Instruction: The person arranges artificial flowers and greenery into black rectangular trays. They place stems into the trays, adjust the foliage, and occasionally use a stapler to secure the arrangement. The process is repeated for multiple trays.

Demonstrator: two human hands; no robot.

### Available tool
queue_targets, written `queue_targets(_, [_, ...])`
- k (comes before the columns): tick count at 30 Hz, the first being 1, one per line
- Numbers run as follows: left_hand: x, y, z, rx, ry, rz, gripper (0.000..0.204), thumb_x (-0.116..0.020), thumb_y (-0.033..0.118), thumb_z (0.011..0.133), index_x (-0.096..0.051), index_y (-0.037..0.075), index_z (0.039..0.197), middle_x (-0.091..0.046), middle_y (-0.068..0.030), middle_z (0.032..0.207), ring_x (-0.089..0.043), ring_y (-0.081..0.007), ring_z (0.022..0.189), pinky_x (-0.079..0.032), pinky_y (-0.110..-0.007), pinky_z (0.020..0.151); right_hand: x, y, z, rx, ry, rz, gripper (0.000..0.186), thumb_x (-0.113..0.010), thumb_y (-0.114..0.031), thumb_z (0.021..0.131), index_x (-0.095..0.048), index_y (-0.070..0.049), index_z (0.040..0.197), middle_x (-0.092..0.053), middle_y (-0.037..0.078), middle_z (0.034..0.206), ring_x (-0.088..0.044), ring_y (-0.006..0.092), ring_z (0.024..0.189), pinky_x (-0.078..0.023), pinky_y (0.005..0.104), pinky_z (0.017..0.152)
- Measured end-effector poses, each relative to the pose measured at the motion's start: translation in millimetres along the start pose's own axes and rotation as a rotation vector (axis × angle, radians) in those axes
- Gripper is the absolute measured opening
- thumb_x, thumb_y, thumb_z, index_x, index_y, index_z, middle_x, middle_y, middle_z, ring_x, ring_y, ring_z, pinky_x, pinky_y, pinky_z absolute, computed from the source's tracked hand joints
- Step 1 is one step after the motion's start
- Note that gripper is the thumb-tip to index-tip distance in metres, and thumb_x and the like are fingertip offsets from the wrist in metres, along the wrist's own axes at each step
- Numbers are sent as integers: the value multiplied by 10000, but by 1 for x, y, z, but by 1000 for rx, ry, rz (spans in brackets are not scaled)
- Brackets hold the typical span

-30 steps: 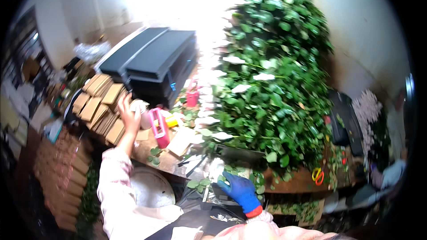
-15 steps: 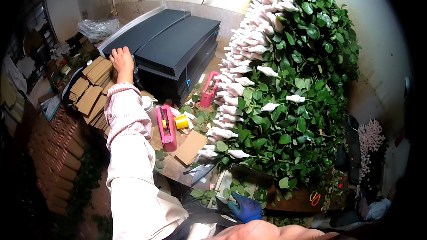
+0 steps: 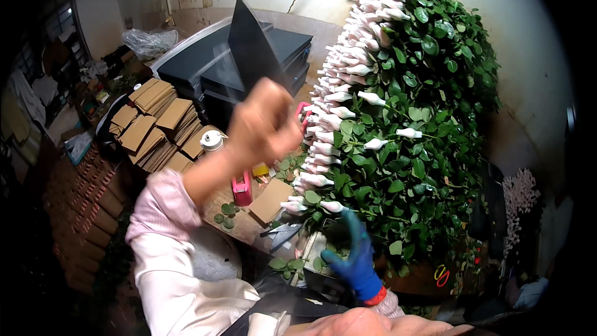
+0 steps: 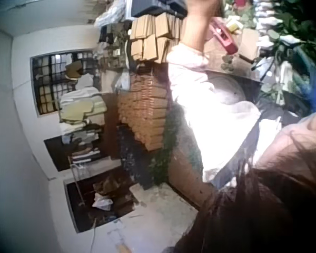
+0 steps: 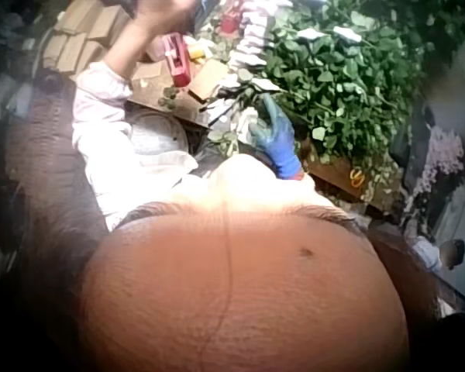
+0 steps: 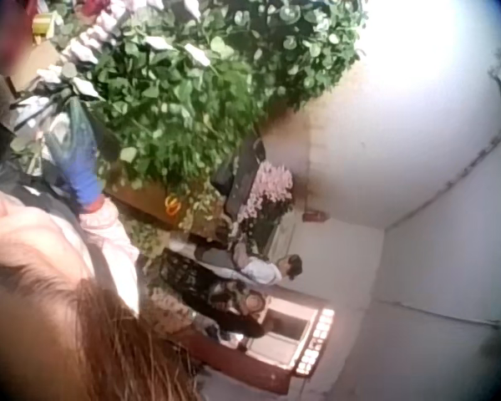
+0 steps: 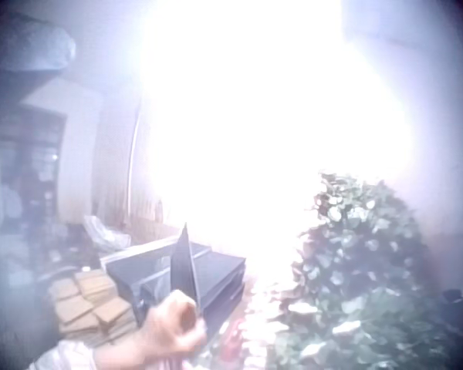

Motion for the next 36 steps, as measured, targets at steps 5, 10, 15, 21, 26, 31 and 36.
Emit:
queue_targets(5, [-33,180,-67,-456,-40,-343,437,-841,130,777,-533,114,1088,-578,-96,1021,-630,-258,848,-538,-367,665,55,-27,38,211,343,-159,602,-751,-140,885,-517,-3,1422,-586,227,1382,-610,390,1221,-507,464,1020])
queue_targets(10, [-12,165,-45,-531,198,227,617,-824,178,746,-512,100,1272,-579,-128,1244,-579,-348,1075,-484,-464,910,185,43,-46,127,681,-27,462,-690,-53,899,-610,-14,1353,-693,182,1231,-688,334,1067,-546,415,947])
queue_targets(15, [-7,36,-64,204,-433,11,421,-736,13,743,-689,12,1162,-746,-132,939,-725,-241,870,-554,-343,796,317,46,-114,16,983,26,438,-718,-65,865,-641,-42,1295,-710,157,1181,-698,321,1032,-551,411,916])
queue_targets(21, [-62,37,-121,1108,-558,-866,426,-571,378,1019,-647,-42,1009,-653,-88,833,-684,-207,684,-607,-330,564,342,-25,-56,22,624,-229,410,-751,-79,823,-678,-75,1226,-729,127,1121,-710,305,991,-556,405,879])
queue_targets(26, [-123,167,-201,1390,-1269,-1555,603,-459,457,1046,-603,-113,1178,-683,-325,1075,-752,-389,828,-646,-402,579,261,-82,-4,107,-37,-451,387,-779,-90,789,-709,-103,1169,-746,102,1072,-721,292,956,-561,401,849])
queue_targets(31, [-152,183,-274,1616,-1173,-2095,646,-315,428,1070,-567,-144,1235,-678,-350,1123,-758,-305,772,-634,-333,554,162,-44,6,208,-526,-698,270,-770,-208,811,-675,-149,1057,-703,50,907,-699,273,816,-534,400,685])
queue_targets(36, [-175,151,-364,2189,-981,-1999,578,-372,397,1059,-651,-101,1149,-720,-311,986,-729,-281,657,-583,-305,534,39,72,-9,110,-735,-599,177,-688,-285,910,-620,-136,976,-657,88,834,-688,306,808,-539,439,664])
Point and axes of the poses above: each hand's wrist, its own z-axis towards the middle knuckle, its own x-axis out of the back of the hand, y = z × x, the point moved 10 cm from there along z, towards the middle knuckle
